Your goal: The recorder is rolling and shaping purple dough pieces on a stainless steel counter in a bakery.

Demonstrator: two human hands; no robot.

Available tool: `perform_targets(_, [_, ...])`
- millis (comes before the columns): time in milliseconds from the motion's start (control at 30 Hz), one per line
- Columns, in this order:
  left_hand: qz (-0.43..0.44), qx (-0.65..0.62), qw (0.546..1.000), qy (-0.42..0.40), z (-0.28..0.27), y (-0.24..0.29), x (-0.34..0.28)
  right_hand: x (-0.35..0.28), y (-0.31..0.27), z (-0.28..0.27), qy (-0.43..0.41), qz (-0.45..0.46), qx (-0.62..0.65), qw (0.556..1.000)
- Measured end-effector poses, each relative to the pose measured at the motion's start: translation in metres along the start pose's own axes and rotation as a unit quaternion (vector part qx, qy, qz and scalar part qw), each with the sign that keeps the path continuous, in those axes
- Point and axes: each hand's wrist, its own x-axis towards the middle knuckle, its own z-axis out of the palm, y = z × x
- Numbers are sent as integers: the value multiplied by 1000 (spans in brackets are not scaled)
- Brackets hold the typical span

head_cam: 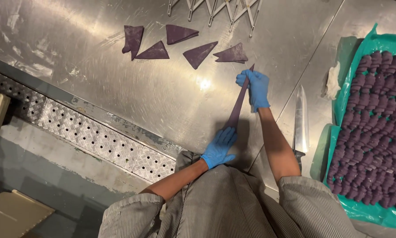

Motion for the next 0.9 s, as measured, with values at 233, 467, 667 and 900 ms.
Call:
perform_targets(233, [-6,-23,1000,-15,-2,1,-2,50,-14,5,-19,-7,-6,1000])
perform_targets(467, [24,-52,998,29,-21,1,-1,58,-22,6,-26,-30,-49,998])
perform_targets(667, [56,-4,997,50,-66,-2,-4,-66,-23,0,9,-190,-179,965])
perform_targets(900, [36,-154,987,34,-33,-57,-27,-224,-27,-9,-155,-366,-561,726])
